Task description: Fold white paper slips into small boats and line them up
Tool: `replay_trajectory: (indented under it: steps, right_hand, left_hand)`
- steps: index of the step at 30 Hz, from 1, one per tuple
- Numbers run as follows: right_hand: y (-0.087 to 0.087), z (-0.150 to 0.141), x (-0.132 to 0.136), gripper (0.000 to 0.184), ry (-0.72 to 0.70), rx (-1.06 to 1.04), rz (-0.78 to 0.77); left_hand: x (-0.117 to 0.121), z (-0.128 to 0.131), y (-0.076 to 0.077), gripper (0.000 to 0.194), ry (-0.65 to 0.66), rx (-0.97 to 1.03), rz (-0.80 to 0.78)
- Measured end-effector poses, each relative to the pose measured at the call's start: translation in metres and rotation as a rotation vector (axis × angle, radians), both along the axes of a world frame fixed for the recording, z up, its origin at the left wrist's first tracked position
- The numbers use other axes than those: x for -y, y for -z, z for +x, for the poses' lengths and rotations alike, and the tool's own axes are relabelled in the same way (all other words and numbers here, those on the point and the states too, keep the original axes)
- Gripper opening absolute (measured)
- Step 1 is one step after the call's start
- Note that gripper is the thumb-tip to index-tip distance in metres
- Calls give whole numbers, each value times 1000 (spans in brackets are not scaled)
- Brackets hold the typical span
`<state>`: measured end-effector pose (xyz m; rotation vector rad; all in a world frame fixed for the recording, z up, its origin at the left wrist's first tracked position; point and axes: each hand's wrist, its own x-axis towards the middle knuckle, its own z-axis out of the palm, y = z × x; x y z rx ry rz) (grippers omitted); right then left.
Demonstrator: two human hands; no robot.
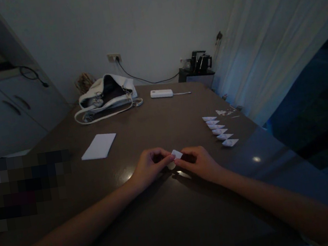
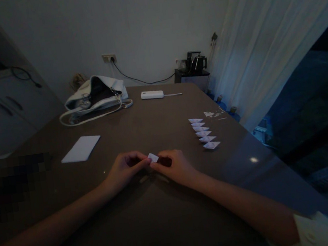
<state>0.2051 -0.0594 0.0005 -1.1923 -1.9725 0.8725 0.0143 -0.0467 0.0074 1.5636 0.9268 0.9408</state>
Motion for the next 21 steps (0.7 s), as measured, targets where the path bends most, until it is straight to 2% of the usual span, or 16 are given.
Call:
replay_trajectory:
  steps: [10, 21]
  right_hand:
    - [-5, -1, 1, 28, 9, 1, 0]
    - [-1, -1, -1, 27, -19, -2, -21]
  left_hand:
    - [2, 4, 1, 20, 0, 14, -8]
    - [0, 3, -3, 16, -56, 34, 44]
